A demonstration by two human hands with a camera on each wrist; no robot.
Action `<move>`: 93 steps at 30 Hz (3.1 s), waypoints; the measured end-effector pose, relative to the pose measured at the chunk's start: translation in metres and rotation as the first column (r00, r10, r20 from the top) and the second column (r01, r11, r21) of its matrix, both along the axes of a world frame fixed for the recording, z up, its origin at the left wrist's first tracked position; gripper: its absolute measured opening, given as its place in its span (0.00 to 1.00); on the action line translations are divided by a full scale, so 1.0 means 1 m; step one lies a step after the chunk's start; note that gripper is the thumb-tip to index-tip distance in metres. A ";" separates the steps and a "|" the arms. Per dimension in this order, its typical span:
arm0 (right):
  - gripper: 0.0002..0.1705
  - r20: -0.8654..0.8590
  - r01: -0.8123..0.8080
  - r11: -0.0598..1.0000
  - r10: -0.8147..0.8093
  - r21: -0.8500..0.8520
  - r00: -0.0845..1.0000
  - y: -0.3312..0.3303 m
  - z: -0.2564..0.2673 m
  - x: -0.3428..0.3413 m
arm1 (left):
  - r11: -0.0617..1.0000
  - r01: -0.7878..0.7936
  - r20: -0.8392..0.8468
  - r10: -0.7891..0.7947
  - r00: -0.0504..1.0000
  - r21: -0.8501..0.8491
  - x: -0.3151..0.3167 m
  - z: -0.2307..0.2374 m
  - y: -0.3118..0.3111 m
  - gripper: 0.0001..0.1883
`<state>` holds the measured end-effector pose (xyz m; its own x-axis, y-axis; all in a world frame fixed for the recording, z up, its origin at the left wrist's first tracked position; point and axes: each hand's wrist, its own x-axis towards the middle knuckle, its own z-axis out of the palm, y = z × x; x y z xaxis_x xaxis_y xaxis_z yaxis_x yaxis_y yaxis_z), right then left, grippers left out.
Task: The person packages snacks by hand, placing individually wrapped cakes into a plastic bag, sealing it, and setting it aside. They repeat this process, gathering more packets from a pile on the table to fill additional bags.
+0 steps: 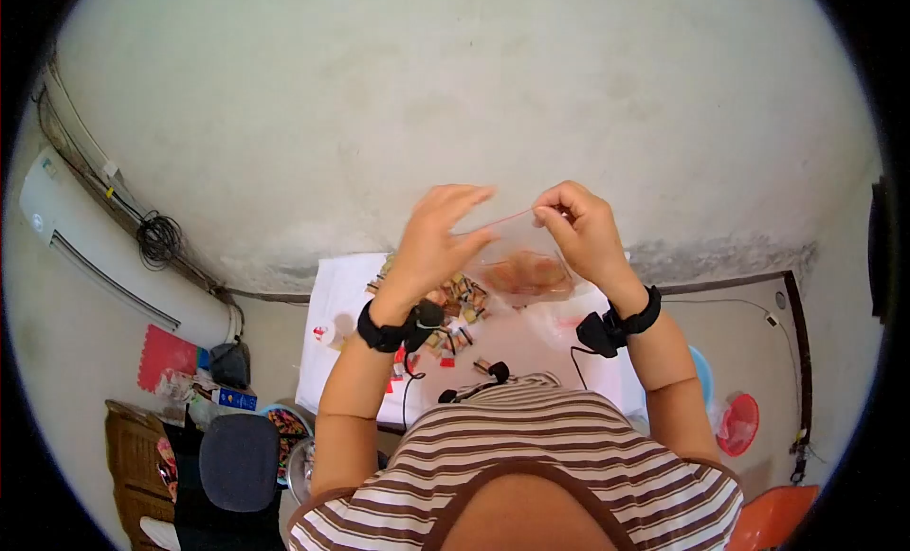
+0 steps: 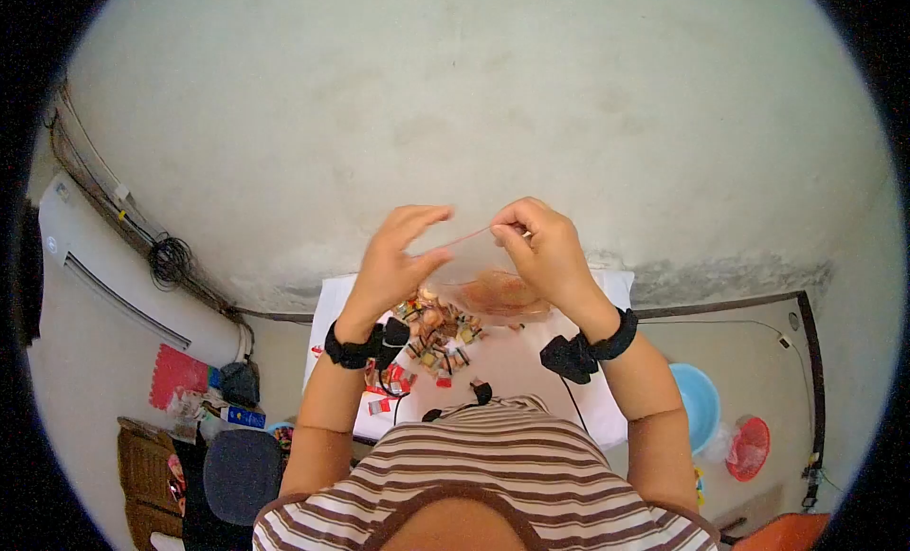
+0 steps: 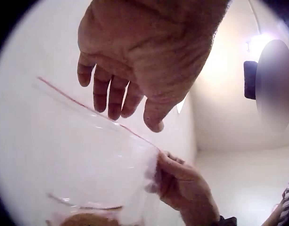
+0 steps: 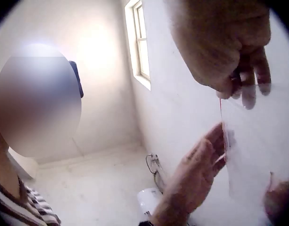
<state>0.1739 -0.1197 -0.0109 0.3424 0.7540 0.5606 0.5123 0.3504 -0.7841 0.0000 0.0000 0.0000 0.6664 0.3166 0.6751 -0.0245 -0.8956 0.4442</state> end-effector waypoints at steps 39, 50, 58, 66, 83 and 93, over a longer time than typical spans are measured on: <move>0.06 0.096 0.101 0.991 -0.093 -0.087 0.991 -0.024 -0.038 0.021 | 0.972 0.104 -0.211 -0.149 0.966 -0.212 0.022 -0.030 0.014 0.04; 0.07 -0.103 0.156 0.965 -0.181 -0.209 0.978 -0.037 -0.123 0.045 | 0.975 0.144 -0.400 -0.202 0.894 -0.172 0.038 -0.105 0.039 0.04; 0.08 -0.172 0.228 0.885 -0.319 -0.406 0.932 -0.057 -0.259 0.055 | 0.980 0.142 -0.469 -0.191 0.862 -0.138 0.058 -0.227 0.033 0.04; 0.12 -0.384 0.039 0.762 -0.368 -0.646 0.847 -0.130 -0.396 0.013 | 0.932 0.055 -0.641 -0.289 0.711 -0.359 0.022 -0.370 -0.034 0.03; 0.15 -0.479 -0.219 0.445 -0.637 -0.868 0.604 -0.133 -0.493 -0.010 | 0.767 -0.421 -0.752 -0.119 0.648 -0.484 0.016 -0.474 -0.067 0.05; 0.10 -0.561 -0.320 0.467 -0.746 -0.824 0.359 -0.111 -0.462 0.015 | 0.574 -0.597 -0.701 0.054 0.711 -0.561 0.006 -0.462 -0.048 0.09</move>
<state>0.1885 -0.2303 -0.4724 0.3729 0.3629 -0.8539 -0.6160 -0.5914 -0.5204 0.0064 -0.0485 -0.4624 0.5361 0.7694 -0.3473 0.6819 -0.1521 0.7154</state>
